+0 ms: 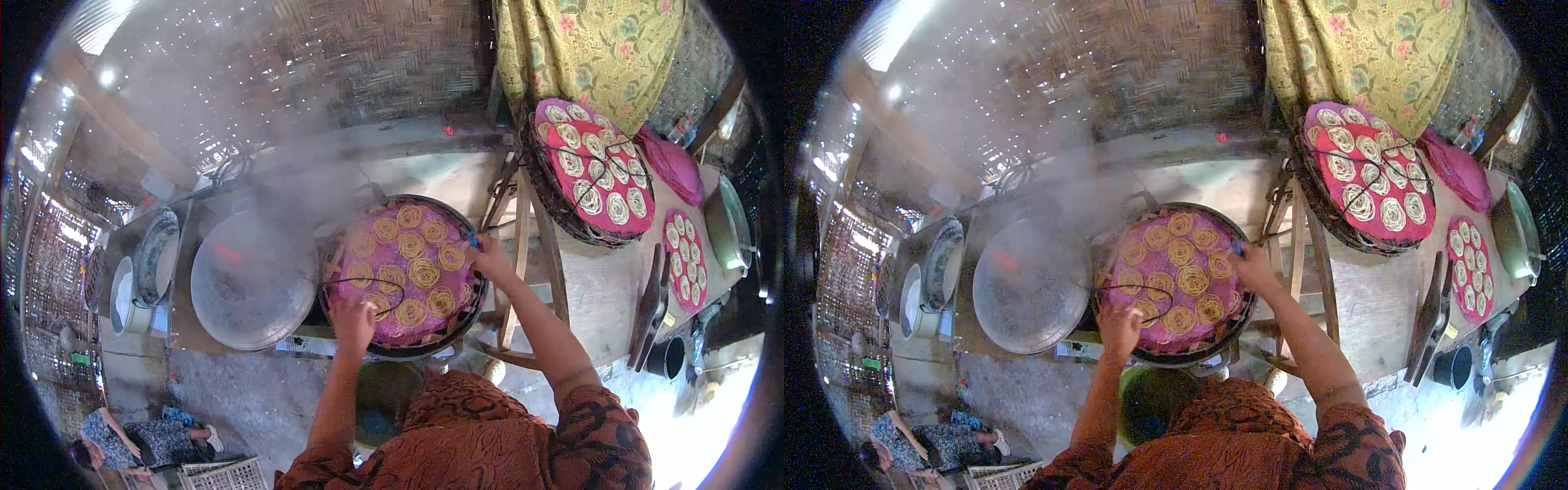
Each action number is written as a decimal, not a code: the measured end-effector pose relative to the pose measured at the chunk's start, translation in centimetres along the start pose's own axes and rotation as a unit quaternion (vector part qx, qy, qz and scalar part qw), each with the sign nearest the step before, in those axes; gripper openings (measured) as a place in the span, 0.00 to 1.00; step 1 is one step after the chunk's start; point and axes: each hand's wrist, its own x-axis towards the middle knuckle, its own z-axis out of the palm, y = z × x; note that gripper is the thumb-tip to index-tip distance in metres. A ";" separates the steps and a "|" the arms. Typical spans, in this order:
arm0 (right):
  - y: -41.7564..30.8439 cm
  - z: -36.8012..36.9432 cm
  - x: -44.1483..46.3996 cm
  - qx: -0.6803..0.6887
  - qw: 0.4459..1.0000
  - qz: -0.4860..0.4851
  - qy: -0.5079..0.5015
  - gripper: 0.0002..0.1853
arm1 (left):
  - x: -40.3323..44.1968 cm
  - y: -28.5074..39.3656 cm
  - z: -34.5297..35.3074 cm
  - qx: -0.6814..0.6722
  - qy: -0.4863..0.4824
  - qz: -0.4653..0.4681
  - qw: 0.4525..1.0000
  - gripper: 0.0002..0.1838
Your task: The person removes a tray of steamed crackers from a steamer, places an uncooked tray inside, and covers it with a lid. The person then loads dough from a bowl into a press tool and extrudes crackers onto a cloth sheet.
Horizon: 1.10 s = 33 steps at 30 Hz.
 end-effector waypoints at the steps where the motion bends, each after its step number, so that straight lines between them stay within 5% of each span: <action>1: -1.1 -1.0 -0.8 0.107 0.994 0.027 -0.017 0.13 | 0.2 0.7 1.0 -0.012 -0.009 0.039 0.999 0.08; 2: -2.0 -1.9 -1.1 0.212 0.975 0.052 -0.031 0.12 | 0.8 2.1 1.6 -0.013 -0.008 0.039 0.999 0.08; 7: 1.1 -1.4 -1.7 0.211 0.976 0.039 -0.033 0.13 | 3.5 6.3 3.0 0.105 -0.056 -0.048 0.992 0.14; 11: -0.2 -2.4 -2.8 0.197 0.975 0.096 -0.032 0.13 | 3.2 4.4 6.1 0.086 0.036 -0.021 0.995 0.14; 12: -0.4 -2.7 -2.6 0.179 0.981 0.073 -0.029 0.15 | 3.9 3.8 5.2 -0.015 -0.094 -0.117 0.988 0.17; 13: -0.6 -3.0 -2.3 0.177 0.981 0.074 -0.023 0.15 | 4.2 2.8 4.4 -0.198 -0.089 -0.187 0.958 0.14; 14: -1.1 -3.5 -1.7 0.201 0.971 0.130 -0.023 0.16 | 4.3 0.9 3.7 -0.373 -0.082 -0.248 0.891 0.11; 15: -1.3 -4.2 -1.2 0.225 0.956 0.187 -0.023 0.16 | 3.2 -2.4 3.6 -0.622 -0.049 -0.178 0.761 0.12; 16: -0.9 -4.8 -0.4 0.262 0.951 0.151 -0.062 0.19 | 4.2 -1.0 -0.5 -0.617 -0.022 -0.266 0.740 0.11; 19: -1.5 -5.1 1.9 0.435 0.881 0.183 -0.040 0.18 | 6.8 -2.5 -9.7 -0.657 -0.031 -0.215 0.721 0.22; 21: 0.0 -5.2 3.6 0.414 0.886 0.195 -0.070 0.15 | 7.5 -3.8 -12.1 -0.614 -0.002 -0.389 0.687 0.28; 22: 0.7 -4.9 4.2 0.279 0.950 0.096 -0.099 0.13 | 7.5 -4.7 -12.3 -0.614 0.007 -0.388 0.687 0.28; 25: 0.9 -3.8 5.0 0.042 0.981 -0.173 -0.073 0.13 | 5.9 -6.1 -11.6 -0.592 -0.002 -0.338 0.731 0.30; 27: -3.7 -5.4 3.2 0.270 0.954 0.113 -0.066 0.13 | 5.6 -5.5 -12.0 -0.521 0.033 -0.347 0.779 0.32; 33: -8.6 -9.0 2.9 0.263 0.960 0.034 -0.093 0.13 | 5.3 -1.9 -15.8 -0.467 0.107 -0.310 0.821 0.27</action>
